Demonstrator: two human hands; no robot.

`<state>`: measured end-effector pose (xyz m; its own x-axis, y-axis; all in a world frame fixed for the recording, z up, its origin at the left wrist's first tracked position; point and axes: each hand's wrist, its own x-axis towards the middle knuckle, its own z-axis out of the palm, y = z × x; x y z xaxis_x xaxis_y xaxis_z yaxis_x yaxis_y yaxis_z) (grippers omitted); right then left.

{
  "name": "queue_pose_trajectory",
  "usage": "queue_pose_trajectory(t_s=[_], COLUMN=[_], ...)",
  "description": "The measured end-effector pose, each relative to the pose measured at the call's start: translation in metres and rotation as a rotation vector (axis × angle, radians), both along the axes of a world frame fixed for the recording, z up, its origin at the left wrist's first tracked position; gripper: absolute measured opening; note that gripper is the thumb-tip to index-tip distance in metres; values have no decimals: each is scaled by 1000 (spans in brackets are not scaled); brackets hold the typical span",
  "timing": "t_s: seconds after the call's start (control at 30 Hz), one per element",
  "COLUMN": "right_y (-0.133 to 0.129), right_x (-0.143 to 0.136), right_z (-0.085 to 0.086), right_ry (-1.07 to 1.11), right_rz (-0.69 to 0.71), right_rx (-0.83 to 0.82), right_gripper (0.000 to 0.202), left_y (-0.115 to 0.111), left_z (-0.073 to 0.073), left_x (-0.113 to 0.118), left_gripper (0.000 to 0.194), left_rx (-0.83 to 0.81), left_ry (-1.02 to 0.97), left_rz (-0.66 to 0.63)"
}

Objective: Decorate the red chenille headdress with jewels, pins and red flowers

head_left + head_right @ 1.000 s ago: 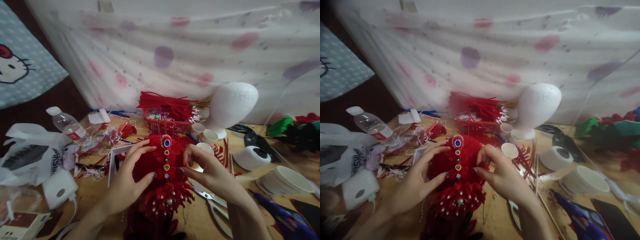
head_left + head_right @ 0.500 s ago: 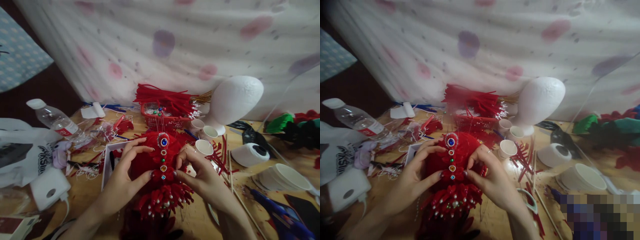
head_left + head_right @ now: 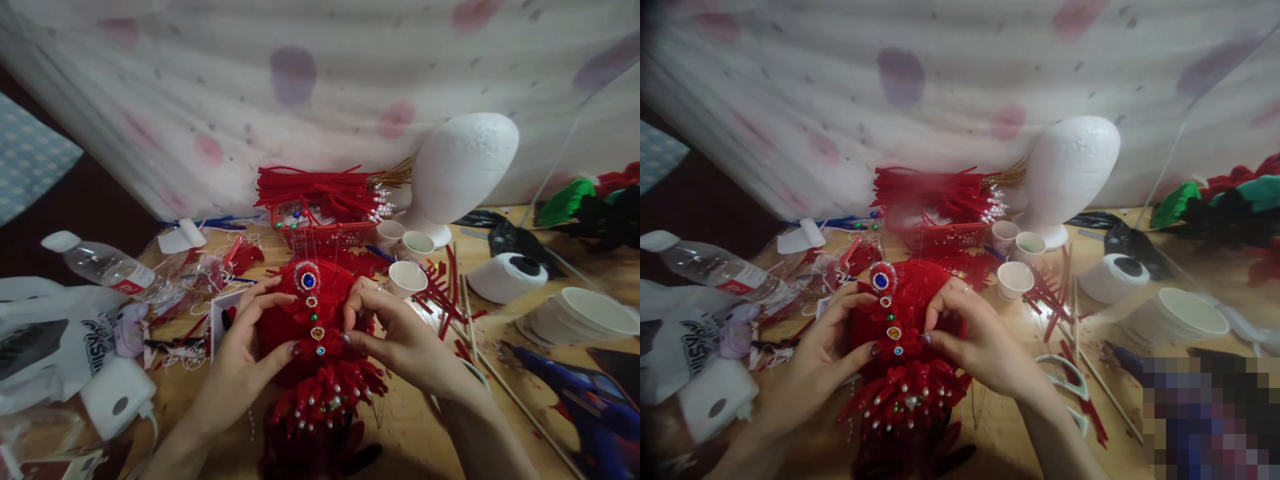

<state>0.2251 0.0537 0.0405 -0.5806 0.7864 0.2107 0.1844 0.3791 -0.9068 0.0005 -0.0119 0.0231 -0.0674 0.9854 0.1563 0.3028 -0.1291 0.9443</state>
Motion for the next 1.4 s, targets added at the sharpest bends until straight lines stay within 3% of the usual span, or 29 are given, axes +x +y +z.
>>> queue_pose_trajectory(t_s=[0.4, 0.7, 1.0, 1.4], right_y=[-4, 8, 0, 2], right_x=[-3, -5, 1, -3], right_z=[5, 13, 7, 6], right_ry=[76, 129, 114, 157], right_rz=[-20, 32, 26, 1], right_rx=[-133, -424, -203, -296], right_gripper=[16, 14, 17, 16], left_y=[-1, -2, 0, -1], left_z=[2, 1, -2, 0], left_x=[3, 2, 0, 1], left_gripper=[35, 39, 39, 36], left_rx=[-12, -35, 1, 25], left_ry=[-16, -27, -4, 21], left_rz=[34, 77, 51, 32])
